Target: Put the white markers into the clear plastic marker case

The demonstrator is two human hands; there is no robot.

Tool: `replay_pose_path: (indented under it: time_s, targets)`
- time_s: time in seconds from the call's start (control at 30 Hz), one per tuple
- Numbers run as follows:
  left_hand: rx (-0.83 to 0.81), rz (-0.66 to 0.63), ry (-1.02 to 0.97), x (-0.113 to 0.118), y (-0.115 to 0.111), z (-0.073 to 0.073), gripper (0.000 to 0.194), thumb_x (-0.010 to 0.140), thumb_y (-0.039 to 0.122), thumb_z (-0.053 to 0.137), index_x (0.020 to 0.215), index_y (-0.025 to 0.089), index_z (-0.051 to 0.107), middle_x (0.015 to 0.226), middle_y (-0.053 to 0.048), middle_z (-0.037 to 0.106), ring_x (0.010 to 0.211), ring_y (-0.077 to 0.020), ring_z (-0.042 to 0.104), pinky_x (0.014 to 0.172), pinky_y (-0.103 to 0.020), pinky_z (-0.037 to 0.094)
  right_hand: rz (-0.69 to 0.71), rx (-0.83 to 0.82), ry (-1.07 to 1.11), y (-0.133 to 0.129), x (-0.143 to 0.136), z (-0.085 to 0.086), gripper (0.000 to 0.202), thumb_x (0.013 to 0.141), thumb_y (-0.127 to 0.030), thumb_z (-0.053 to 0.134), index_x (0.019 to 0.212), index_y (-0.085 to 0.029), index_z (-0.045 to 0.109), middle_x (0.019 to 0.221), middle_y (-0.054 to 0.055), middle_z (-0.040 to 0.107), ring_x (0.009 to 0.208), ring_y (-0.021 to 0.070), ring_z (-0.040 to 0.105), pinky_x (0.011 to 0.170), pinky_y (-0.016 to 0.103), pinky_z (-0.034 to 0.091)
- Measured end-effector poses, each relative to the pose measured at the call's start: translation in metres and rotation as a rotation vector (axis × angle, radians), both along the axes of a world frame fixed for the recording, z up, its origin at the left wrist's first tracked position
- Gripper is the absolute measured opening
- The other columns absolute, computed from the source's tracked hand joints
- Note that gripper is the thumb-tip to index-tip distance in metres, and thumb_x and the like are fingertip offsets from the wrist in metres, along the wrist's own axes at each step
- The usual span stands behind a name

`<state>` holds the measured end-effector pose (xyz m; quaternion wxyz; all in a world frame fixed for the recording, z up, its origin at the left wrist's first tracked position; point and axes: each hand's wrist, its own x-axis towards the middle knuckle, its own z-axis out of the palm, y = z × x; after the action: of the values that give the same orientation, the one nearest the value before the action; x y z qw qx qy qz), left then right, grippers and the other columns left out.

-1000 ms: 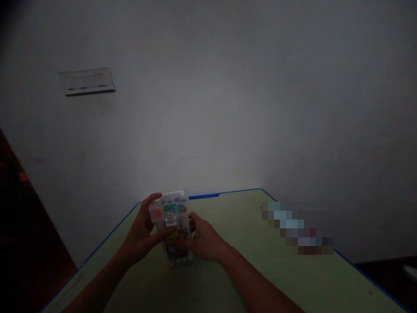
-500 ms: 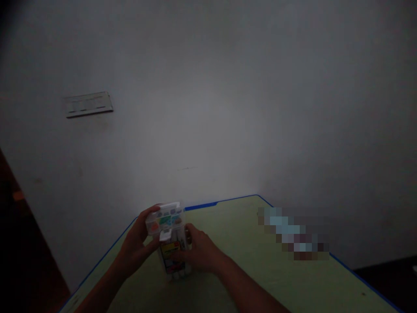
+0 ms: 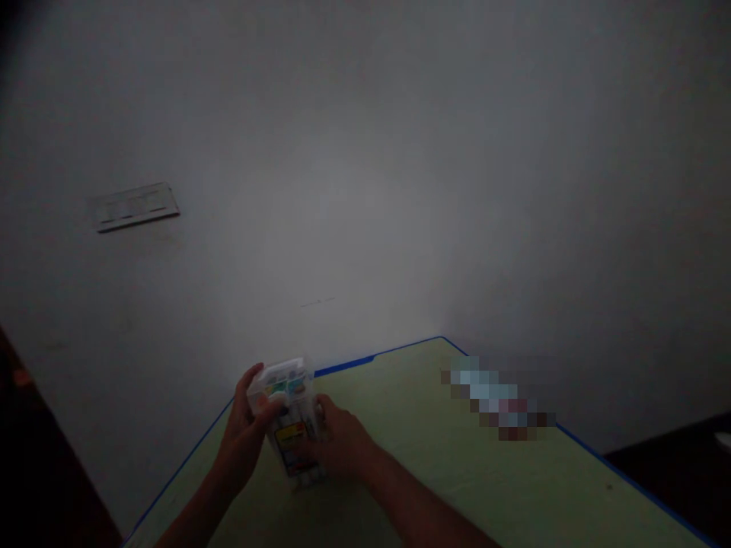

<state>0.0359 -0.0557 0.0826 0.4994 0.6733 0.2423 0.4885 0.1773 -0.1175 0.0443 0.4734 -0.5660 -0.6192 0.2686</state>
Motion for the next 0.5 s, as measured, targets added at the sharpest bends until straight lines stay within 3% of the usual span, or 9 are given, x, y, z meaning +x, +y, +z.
replay_pose_path:
  time_s: [0.07,0.13,0.2,0.3,0.5]
  targets:
    - [0.002,-0.056,0.112,-0.002,0.011,-0.018,0.074,0.062,0.032,0.070,0.121,0.023,0.025,0.111,-0.007,0.054,0.093,-0.0176,0.058,0.077,-0.027,0.050,-0.068,-0.017,-0.085,0.002,0.000,-0.005,0.063,0.063,-0.025,0.065,0.121,-0.020,0.041,0.109,0.009,0.060,0.095,0.0231,0.057,0.077,0.033,0.043]
    - [-0.050,-0.163,0.271,-0.004,0.029,-0.034,0.061,0.065,0.032,0.068,0.114,0.019,0.035,0.112,-0.009,0.055,0.099,-0.0210,0.057,0.084,-0.031,0.048,-0.147,-0.034,-0.182,0.005,0.001,-0.008,0.066,0.067,-0.020,0.058,0.129,-0.016,0.034,0.120,0.015,0.054,0.108,0.0257,0.051,0.086,0.037,0.040]
    - [-0.055,-0.180,0.314,-0.004,0.055,-0.046,0.048,0.066,0.032,0.067,0.105,0.016,0.043,0.108,-0.010,0.058,0.099,-0.0235,0.057,0.085,-0.033,0.048,-0.204,-0.074,-0.271,0.006,0.002,-0.009,0.068,0.071,-0.017,0.051,0.134,-0.009,0.027,0.128,0.021,0.045,0.117,0.0280,0.044,0.092,0.040,0.036]
    - [-0.054,-0.088,0.268,0.002,0.101,-0.051,0.052,0.062,0.036,0.069,0.104,0.015,0.046,0.105,-0.010,0.061,0.096,-0.0248,0.059,0.080,-0.033,0.050,-0.217,-0.136,-0.350,0.004,0.004,-0.005,0.070,0.071,-0.017,0.049,0.135,-0.005,0.024,0.131,0.024,0.040,0.120,0.0307,0.040,0.095,0.042,0.034]
    - [-0.103,0.023,0.213,0.026,0.181,-0.052,0.062,0.056,0.045,0.071,0.105,0.016,0.044,0.104,-0.012,0.061,0.091,-0.0254,0.061,0.074,-0.033,0.052,-0.185,-0.158,-0.441,0.004,0.001,0.000,0.066,0.069,-0.018,0.049,0.132,-0.007,0.034,0.124,0.023,0.048,0.113,0.0340,0.047,0.093,0.047,0.038]
